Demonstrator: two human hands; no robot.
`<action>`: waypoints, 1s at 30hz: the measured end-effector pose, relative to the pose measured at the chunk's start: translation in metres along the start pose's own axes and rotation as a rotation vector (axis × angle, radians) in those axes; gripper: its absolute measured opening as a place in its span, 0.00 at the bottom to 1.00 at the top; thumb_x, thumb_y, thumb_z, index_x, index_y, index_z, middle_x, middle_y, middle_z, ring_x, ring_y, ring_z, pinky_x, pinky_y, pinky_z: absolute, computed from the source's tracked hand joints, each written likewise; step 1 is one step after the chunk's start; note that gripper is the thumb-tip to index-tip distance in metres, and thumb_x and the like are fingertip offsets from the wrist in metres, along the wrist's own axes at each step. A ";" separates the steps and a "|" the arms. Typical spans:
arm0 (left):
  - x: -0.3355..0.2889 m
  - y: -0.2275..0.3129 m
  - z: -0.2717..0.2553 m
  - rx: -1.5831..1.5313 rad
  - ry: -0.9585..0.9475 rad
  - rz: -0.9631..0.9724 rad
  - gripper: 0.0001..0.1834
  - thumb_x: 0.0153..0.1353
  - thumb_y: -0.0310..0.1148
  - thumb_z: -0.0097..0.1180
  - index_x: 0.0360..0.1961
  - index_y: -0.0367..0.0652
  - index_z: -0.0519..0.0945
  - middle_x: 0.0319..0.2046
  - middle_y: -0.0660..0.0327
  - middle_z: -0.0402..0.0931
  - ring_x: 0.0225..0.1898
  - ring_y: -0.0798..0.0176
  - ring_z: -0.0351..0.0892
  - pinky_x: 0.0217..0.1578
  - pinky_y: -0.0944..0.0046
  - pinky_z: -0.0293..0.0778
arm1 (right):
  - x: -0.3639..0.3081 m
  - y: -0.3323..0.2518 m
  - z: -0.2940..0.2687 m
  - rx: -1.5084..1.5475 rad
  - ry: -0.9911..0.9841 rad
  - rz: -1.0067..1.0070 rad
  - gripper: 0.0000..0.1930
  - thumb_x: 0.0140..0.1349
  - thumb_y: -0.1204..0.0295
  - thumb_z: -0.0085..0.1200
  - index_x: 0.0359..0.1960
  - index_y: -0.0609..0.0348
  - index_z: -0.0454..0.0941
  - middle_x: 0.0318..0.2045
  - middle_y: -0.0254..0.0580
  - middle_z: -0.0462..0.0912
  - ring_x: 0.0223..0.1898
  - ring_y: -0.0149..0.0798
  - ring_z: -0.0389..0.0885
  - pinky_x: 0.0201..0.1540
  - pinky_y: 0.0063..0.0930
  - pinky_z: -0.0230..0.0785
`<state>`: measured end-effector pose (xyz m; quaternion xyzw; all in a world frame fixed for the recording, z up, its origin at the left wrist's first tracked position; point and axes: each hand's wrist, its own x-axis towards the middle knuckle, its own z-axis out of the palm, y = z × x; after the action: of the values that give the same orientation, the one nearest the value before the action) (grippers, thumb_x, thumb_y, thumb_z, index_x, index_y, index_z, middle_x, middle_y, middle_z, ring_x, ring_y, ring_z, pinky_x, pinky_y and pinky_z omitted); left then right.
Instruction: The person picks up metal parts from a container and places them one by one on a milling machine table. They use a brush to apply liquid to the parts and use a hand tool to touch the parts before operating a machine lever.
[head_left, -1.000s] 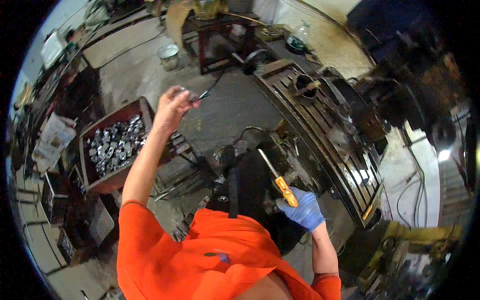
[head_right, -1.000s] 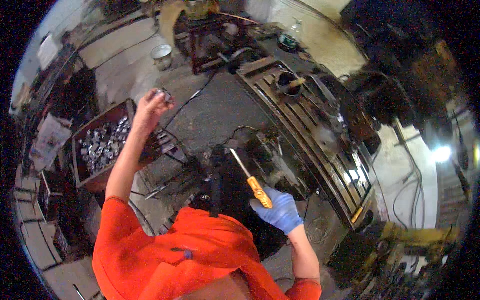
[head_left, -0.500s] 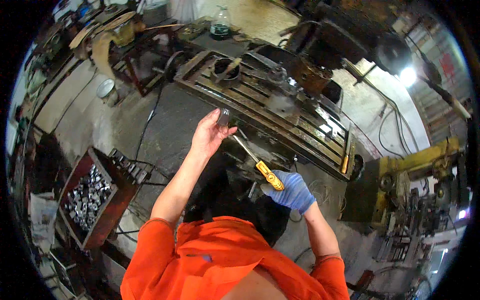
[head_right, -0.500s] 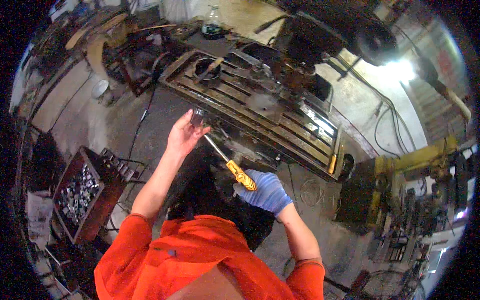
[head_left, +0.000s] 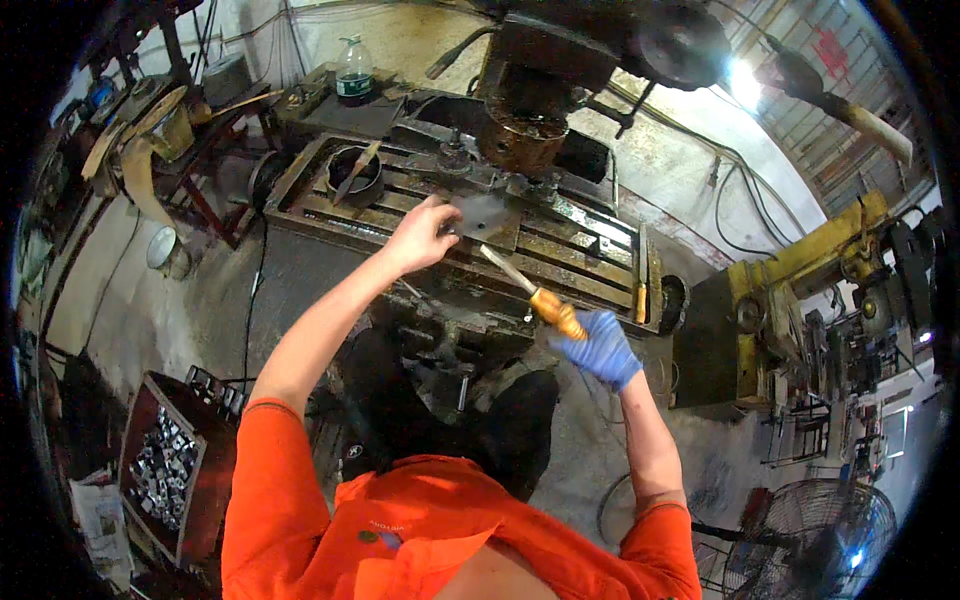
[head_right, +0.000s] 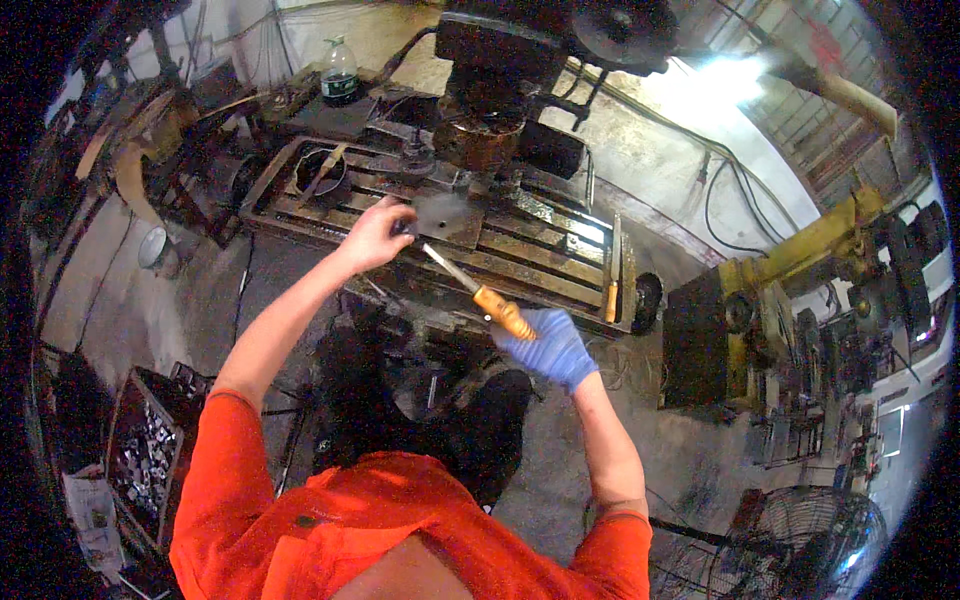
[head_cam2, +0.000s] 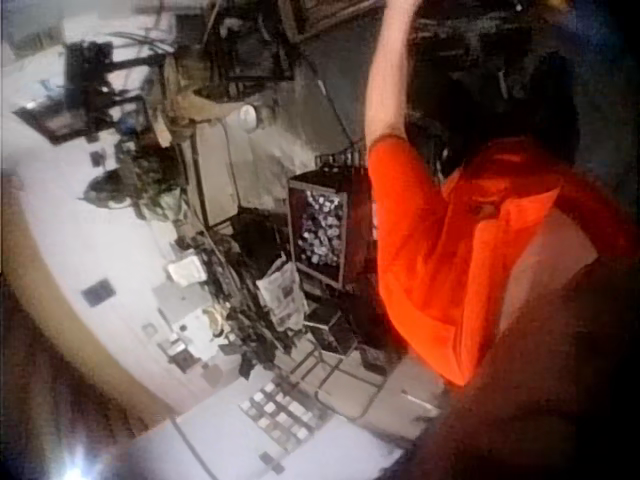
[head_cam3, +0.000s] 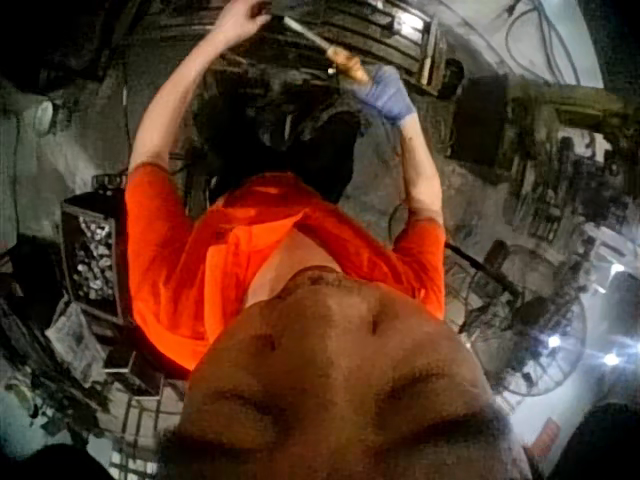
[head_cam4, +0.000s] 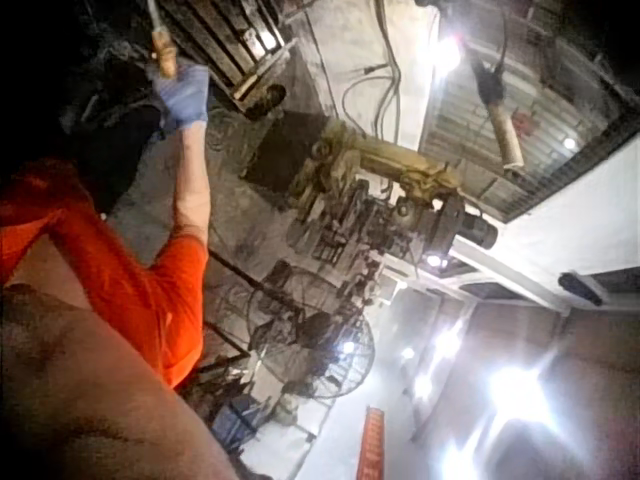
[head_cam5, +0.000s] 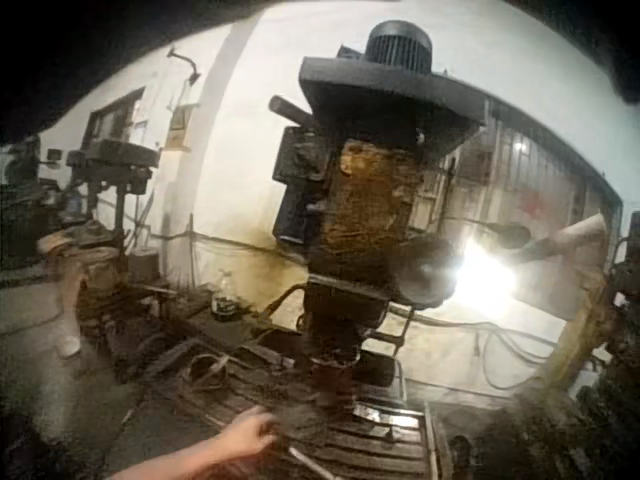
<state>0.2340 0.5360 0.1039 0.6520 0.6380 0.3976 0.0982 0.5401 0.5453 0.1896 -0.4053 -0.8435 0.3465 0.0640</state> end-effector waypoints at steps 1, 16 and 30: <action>0.011 -0.004 0.005 0.123 0.017 0.100 0.18 0.43 0.26 0.59 0.40 0.40 0.74 0.35 0.51 0.70 0.39 0.47 0.71 0.41 0.56 0.69 | 0.014 0.024 0.002 0.060 0.084 -0.141 0.15 0.49 0.59 0.60 0.28 0.59 0.80 0.15 0.44 0.77 0.20 0.25 0.74 0.26 0.25 0.67; 0.058 -0.007 0.045 0.449 0.003 0.128 0.16 0.47 0.30 0.56 0.40 0.43 0.73 0.37 0.52 0.72 0.36 0.49 0.74 0.40 0.54 0.69 | 0.074 0.138 0.103 0.364 0.328 0.319 0.17 0.38 0.65 0.69 0.29 0.63 0.81 0.20 0.38 0.81 0.21 0.29 0.74 0.27 0.25 0.66; 0.077 -0.011 0.056 0.396 -0.012 0.098 0.12 0.49 0.34 0.55 0.35 0.43 0.77 0.34 0.54 0.76 0.35 0.49 0.76 0.36 0.51 0.71 | 0.013 0.136 0.091 0.201 0.354 0.256 0.19 0.47 0.58 0.60 0.33 0.62 0.79 0.27 0.46 0.82 0.28 0.37 0.80 0.32 0.30 0.70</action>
<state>0.2519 0.6296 0.0902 0.6913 0.6706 0.2650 -0.0478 0.5824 0.5651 0.0326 -0.5551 -0.7221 0.3577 0.2063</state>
